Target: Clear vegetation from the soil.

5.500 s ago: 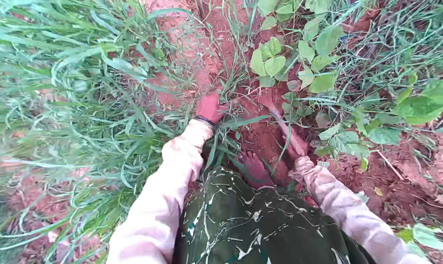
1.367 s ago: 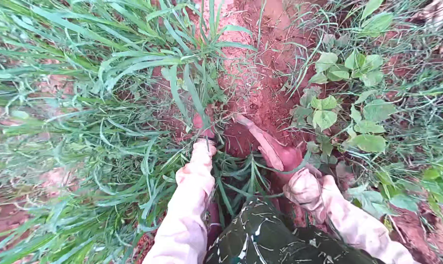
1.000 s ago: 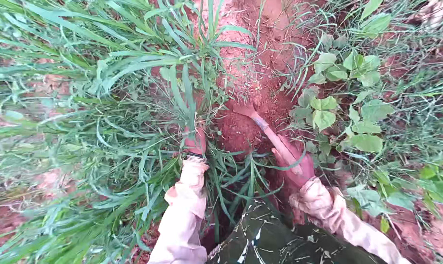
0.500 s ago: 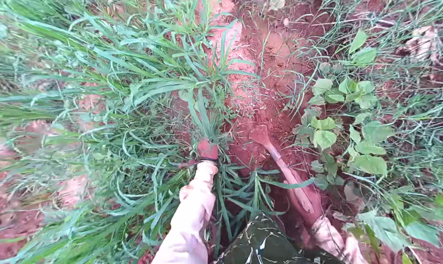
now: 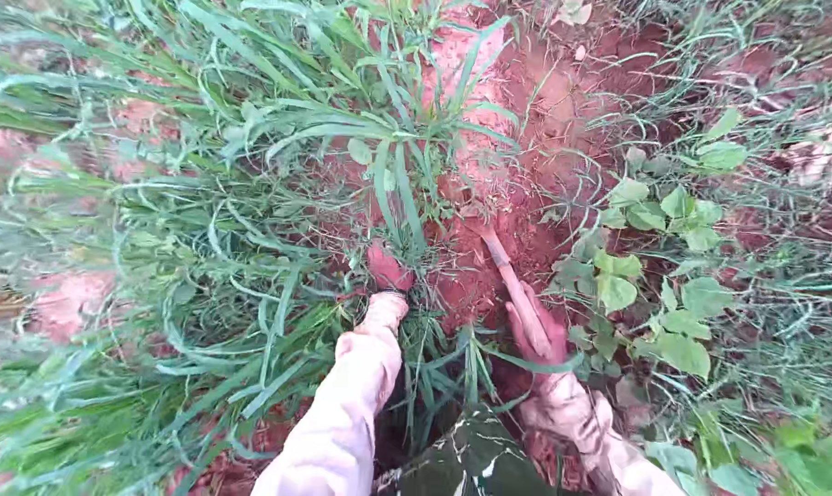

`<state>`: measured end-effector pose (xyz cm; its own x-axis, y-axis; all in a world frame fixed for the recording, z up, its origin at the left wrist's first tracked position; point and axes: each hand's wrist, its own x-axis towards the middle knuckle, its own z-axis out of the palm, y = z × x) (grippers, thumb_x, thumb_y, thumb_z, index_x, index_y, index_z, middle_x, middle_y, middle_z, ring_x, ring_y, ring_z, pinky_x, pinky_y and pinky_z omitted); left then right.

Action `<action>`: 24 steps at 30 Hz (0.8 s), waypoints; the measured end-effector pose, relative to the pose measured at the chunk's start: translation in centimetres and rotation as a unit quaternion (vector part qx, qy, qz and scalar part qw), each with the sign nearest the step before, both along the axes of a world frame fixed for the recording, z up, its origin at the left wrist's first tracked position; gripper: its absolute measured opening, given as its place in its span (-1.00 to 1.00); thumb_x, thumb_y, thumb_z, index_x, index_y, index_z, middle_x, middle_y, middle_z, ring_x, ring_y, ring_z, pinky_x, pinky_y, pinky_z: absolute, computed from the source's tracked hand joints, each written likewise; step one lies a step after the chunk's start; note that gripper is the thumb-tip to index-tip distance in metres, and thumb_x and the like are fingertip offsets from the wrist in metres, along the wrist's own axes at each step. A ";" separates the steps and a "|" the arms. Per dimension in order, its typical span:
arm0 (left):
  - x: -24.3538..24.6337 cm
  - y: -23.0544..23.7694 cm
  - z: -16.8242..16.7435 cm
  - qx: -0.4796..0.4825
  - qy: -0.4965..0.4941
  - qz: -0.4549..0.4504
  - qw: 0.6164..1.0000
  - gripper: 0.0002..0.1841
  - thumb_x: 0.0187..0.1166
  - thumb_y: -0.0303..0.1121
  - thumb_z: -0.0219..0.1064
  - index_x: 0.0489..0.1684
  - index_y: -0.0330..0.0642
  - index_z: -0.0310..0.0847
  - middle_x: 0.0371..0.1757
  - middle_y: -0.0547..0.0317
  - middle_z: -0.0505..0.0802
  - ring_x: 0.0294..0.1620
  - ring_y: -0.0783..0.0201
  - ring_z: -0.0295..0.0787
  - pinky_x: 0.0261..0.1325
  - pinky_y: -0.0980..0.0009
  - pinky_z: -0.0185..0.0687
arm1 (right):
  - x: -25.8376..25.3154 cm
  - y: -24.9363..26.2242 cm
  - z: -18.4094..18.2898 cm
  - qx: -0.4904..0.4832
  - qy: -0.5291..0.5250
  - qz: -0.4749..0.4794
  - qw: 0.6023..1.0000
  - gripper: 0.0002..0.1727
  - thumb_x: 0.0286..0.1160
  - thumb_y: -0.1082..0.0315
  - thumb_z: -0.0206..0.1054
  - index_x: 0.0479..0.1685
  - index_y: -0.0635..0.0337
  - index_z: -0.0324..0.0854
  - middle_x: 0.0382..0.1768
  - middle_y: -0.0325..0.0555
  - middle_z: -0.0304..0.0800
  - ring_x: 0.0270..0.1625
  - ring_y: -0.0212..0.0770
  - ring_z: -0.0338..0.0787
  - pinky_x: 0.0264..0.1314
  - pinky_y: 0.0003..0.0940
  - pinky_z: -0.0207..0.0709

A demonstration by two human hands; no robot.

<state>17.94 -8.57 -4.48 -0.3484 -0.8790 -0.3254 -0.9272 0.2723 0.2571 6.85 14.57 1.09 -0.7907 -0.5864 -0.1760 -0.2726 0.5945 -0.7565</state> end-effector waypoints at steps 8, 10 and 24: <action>-1.0 -1.4 2.3 0.123 0.032 0.048 0.991 -0.41 0.51 -0.49 0.41 0.50 -0.68 0.40 0.58 -0.65 0.47 0.69 -0.43 0.33 0.77 -0.09 0.16 | -2.5 1.5 2.6 0.048 0.088 0.109 0.989 -0.40 0.51 0.13 0.32 0.28 0.55 0.68 -0.11 0.26 0.95 -0.19 0.13 0.98 -0.14 0.08 0.82; -0.9 -1.4 2.6 0.153 0.020 0.033 0.987 -0.39 0.42 -0.44 0.51 0.43 -0.65 0.49 0.53 -0.65 0.51 0.65 -0.47 0.36 0.72 -0.17 0.19 | -2.8 1.3 2.2 0.032 0.095 0.118 0.988 -0.40 0.54 0.09 0.29 0.25 0.55 0.70 -0.11 0.21 0.95 -0.19 0.00 0.99 -0.13 -0.06 0.83; -1.2 -2.0 2.3 0.271 -0.049 0.050 0.960 -0.50 0.71 -0.46 0.21 0.58 -0.56 0.39 0.63 -0.54 0.46 0.75 -0.36 0.27 0.81 -0.06 0.09 | -4.8 -7.6 1.6 0.047 0.077 0.135 0.987 -0.40 0.55 0.10 0.27 0.33 0.49 0.68 -0.10 0.21 0.95 -0.22 0.12 0.98 -0.21 0.13 0.79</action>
